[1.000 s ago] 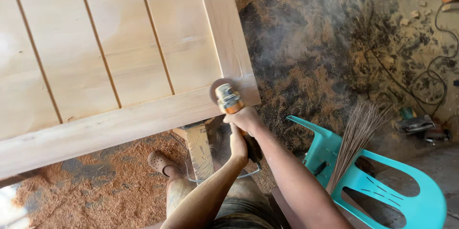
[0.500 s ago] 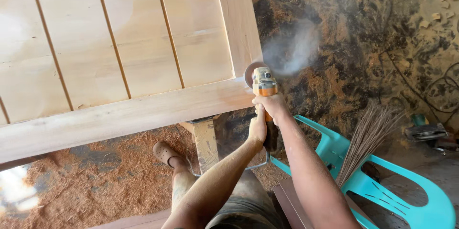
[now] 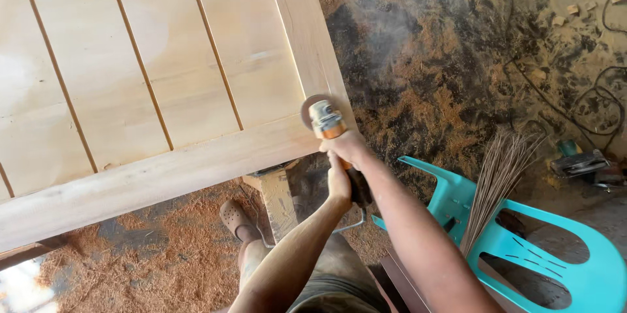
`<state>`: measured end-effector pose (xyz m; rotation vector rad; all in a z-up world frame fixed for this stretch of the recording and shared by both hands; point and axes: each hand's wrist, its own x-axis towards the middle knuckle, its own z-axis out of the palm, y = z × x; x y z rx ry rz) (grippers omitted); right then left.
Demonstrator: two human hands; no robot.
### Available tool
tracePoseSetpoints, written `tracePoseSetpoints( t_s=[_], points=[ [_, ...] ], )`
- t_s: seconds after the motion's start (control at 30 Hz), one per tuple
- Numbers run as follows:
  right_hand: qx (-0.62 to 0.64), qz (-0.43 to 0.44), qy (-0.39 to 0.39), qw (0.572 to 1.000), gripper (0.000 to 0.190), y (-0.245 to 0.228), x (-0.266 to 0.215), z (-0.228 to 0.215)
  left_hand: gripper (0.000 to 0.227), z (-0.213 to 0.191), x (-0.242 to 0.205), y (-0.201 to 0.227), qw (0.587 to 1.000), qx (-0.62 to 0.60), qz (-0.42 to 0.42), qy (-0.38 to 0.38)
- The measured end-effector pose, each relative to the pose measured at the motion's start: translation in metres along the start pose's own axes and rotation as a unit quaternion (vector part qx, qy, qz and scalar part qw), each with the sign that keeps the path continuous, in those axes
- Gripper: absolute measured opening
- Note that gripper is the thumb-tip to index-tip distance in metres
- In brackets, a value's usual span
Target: The person uses an orbital sander to smooth the surface of a large wooden door panel. They systematically sand the flat areas and the carved grooves, moving the tool across the entire surface.
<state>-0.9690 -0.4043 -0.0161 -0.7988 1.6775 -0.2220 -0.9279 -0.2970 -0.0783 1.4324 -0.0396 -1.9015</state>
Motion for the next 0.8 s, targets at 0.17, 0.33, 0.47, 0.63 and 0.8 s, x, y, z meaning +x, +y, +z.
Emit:
tracePoseSetpoints(
  t_s=[0.17, 0.33, 0.47, 0.63, 0.8],
  points=[
    [0.042, 0.011, 0.052, 0.998, 0.03, -0.006, -0.014, -0.011, 0.085, 0.007, 0.004, 0.022, 0.997, 0.045, -0.015, -0.053],
    [0.06, -0.039, -0.011, 0.997, 0.035, -0.017, -0.01, 0.033, 0.084, -0.026, -0.023, 0.047, 1.0, 0.021, -0.01, -0.015],
    [0.039, -0.005, 0.0, 0.999, 0.026, 0.006, -0.005, 0.024, 0.087, -0.02, -0.023, 0.03, 0.998, 0.063, -0.002, 0.008],
    [0.152, -0.031, 0.034, 0.987, 0.032, 0.008, 0.004, -0.027, 0.09, 0.016, 0.005, 0.026, 0.988, 0.149, -0.017, -0.023],
    [0.122, -0.013, 0.032, 0.992, 0.03, -0.009, -0.001, 0.009, 0.092, -0.02, 0.004, 0.043, 0.985, 0.166, -0.03, -0.017]
  ],
)
